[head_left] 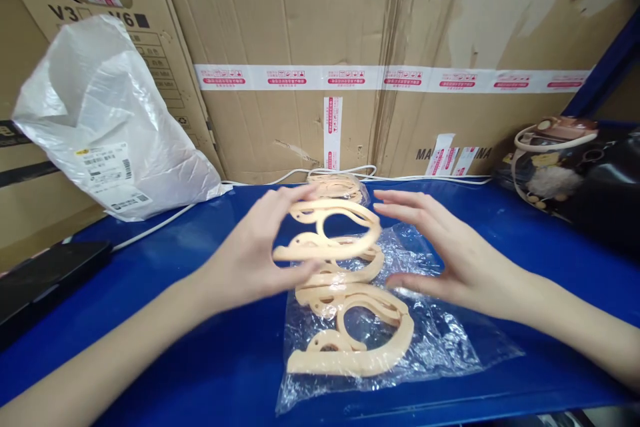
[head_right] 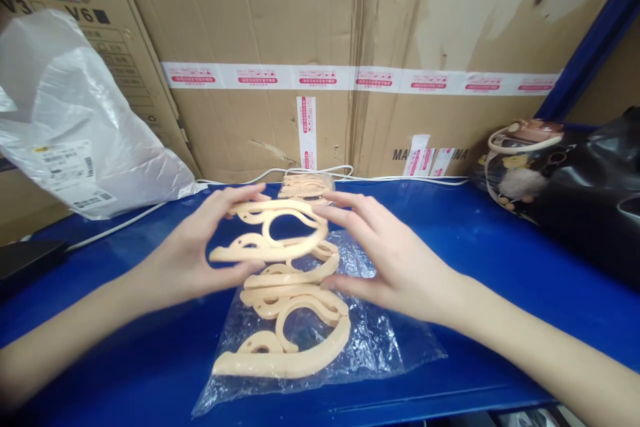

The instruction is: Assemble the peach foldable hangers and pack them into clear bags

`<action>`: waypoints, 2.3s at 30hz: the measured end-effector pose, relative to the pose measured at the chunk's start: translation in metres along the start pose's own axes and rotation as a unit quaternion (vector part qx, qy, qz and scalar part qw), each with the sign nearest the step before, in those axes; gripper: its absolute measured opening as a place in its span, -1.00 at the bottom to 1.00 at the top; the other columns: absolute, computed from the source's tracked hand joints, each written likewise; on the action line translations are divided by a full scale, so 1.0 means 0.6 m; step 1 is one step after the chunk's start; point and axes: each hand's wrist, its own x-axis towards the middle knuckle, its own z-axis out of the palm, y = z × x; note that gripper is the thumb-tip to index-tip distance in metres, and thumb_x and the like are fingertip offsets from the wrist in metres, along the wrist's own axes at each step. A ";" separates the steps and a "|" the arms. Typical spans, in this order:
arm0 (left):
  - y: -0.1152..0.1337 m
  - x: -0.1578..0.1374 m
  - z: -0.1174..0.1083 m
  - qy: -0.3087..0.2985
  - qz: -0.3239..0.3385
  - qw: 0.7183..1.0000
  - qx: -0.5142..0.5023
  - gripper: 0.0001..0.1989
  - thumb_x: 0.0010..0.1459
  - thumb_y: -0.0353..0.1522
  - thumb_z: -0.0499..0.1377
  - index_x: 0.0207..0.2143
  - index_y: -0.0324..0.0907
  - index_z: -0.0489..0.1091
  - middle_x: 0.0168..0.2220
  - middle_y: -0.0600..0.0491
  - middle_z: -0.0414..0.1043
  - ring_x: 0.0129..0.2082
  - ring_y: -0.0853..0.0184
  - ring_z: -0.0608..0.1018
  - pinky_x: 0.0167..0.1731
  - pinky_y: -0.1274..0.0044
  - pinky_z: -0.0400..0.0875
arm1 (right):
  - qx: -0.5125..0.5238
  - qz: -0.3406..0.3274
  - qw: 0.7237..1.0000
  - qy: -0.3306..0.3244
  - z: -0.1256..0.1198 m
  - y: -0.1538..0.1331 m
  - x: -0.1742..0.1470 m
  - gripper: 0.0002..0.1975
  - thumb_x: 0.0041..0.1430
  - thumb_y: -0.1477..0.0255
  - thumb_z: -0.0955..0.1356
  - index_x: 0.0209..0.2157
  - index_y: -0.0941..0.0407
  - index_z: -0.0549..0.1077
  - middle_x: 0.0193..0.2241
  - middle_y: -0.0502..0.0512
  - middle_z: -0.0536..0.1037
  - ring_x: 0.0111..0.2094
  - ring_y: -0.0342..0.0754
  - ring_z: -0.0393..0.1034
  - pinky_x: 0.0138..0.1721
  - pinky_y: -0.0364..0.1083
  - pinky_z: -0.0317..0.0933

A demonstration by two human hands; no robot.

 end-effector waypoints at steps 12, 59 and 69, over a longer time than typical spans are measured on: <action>0.058 -0.013 0.043 -0.050 0.006 0.995 -0.088 -0.07 0.03 -0.13 0.29 0.31 -0.01 -0.19 0.29 -0.06 0.03 0.25 0.08 0.17 0.20 0.19 0.14 | 0.122 0.049 0.987 -0.090 -0.005 -0.029 0.000 -0.24 0.11 0.29 0.40 0.27 -0.05 0.01 0.16 0.12 0.27 0.14 0.07 0.23 0.07 0.04 0.30; 0.022 -0.022 0.041 -0.293 -0.055 0.949 -0.102 -0.10 0.11 0.11 0.08 0.35 0.00 -0.23 0.40 0.02 -0.32 0.35 -0.03 -0.30 0.27 0.01 -0.35 | 0.170 0.130 0.942 -0.258 -0.039 0.050 -0.027 -0.07 -0.06 0.17 0.48 0.30 -0.12 0.03 -0.07 0.05 0.51 -0.08 0.10 0.44 -0.13 -0.05 0.34; 0.024 -0.018 0.042 -0.269 -0.056 0.954 -0.120 -0.16 0.11 0.08 0.11 0.33 0.06 -0.12 0.37 0.03 -0.14 0.36 -0.01 -0.19 0.27 0.03 -0.27 | 0.163 0.114 0.955 -0.218 -0.014 0.020 -0.011 -0.33 0.17 0.15 0.35 0.27 -0.09 0.11 -0.23 0.05 0.53 -0.20 0.03 0.44 -0.19 -0.01 0.33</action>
